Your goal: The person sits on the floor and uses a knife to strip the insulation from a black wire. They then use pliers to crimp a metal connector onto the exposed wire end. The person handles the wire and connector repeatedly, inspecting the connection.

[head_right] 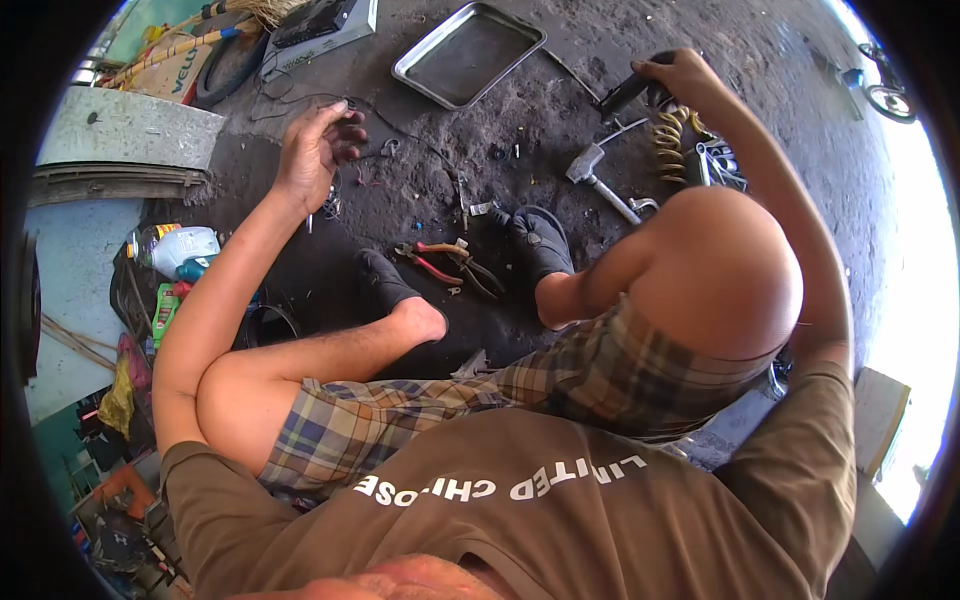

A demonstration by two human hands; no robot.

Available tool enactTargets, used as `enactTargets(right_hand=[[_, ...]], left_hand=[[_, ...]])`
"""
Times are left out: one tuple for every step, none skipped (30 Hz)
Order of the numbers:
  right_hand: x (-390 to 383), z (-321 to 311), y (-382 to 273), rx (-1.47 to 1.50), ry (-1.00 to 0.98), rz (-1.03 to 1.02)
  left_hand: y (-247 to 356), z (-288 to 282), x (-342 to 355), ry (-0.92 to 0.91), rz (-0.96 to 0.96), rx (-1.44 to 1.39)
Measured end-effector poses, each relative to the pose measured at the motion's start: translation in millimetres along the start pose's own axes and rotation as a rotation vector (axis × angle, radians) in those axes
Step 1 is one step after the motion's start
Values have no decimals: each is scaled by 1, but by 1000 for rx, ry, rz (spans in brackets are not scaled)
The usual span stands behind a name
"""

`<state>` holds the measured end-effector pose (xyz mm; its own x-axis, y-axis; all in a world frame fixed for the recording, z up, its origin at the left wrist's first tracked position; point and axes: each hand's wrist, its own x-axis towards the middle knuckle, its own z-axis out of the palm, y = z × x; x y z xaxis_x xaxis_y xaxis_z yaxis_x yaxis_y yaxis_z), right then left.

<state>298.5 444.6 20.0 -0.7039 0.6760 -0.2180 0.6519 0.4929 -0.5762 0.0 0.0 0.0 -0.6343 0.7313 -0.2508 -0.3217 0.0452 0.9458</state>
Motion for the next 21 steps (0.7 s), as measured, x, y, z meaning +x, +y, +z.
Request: enactTargets(right_hand=[[7,14,18,84,43,58],[-9,29,8,226,159,105],[13,51,38,250,290,184],[38,83,79,270,421,271],[40,124,105,206,520,281],[35,156,129,125,633,302],[16,194,128,6,736,224],[6,226,112,60,548,112],[-11,256,90,112,346,0],[-32,277,65,160,131,-205],[-47,296,45,157,-91,-206],[-58,323,44,101,-111,-370],[-66,347,43,47,-131,-538],[-78,360,20,-60,-216,-527],[-84,367,1,-171,-296,-521],[-82,376,3,-240,-340,-545],[-79,387,4,-308,-385,-570],[-76,396,2,-373,-435,-593],[-71,403,1,-206,-408,-562],[-66,408,2,-40,-379,-527],[-63,413,-3,133,-355,-492]], left_hand=[[-2,-4,-5,9,2,9],[-5,-12,-12,16,5,9],[0,-16,-4,14,10,57],[5,-20,3,9,13,101],[-4,-22,-2,20,-8,115],[-11,-20,-7,35,-39,92],[-17,-26,-10,40,-57,84],[-18,-36,-10,47,-59,86],[-22,-45,-14,64,-71,85],[-26,-51,-17,79,-93,72],[-28,-51,-17,74,-116,68],[-28,-47,-13,57,-137,64],[-28,-44,-10,44,-155,62],[-30,-47,-13,59,-174,74],[-30,-49,-16,75,-188,84],[-29,-46,-13,62,-203,92],[-27,-43,-11,56,-220,101],[-26,-42,-12,53,-245,112],[-23,-43,-14,50,-268,132],[-20,-43,-13,43,-291,148],[-19,-47,-18,42,-310,216]])
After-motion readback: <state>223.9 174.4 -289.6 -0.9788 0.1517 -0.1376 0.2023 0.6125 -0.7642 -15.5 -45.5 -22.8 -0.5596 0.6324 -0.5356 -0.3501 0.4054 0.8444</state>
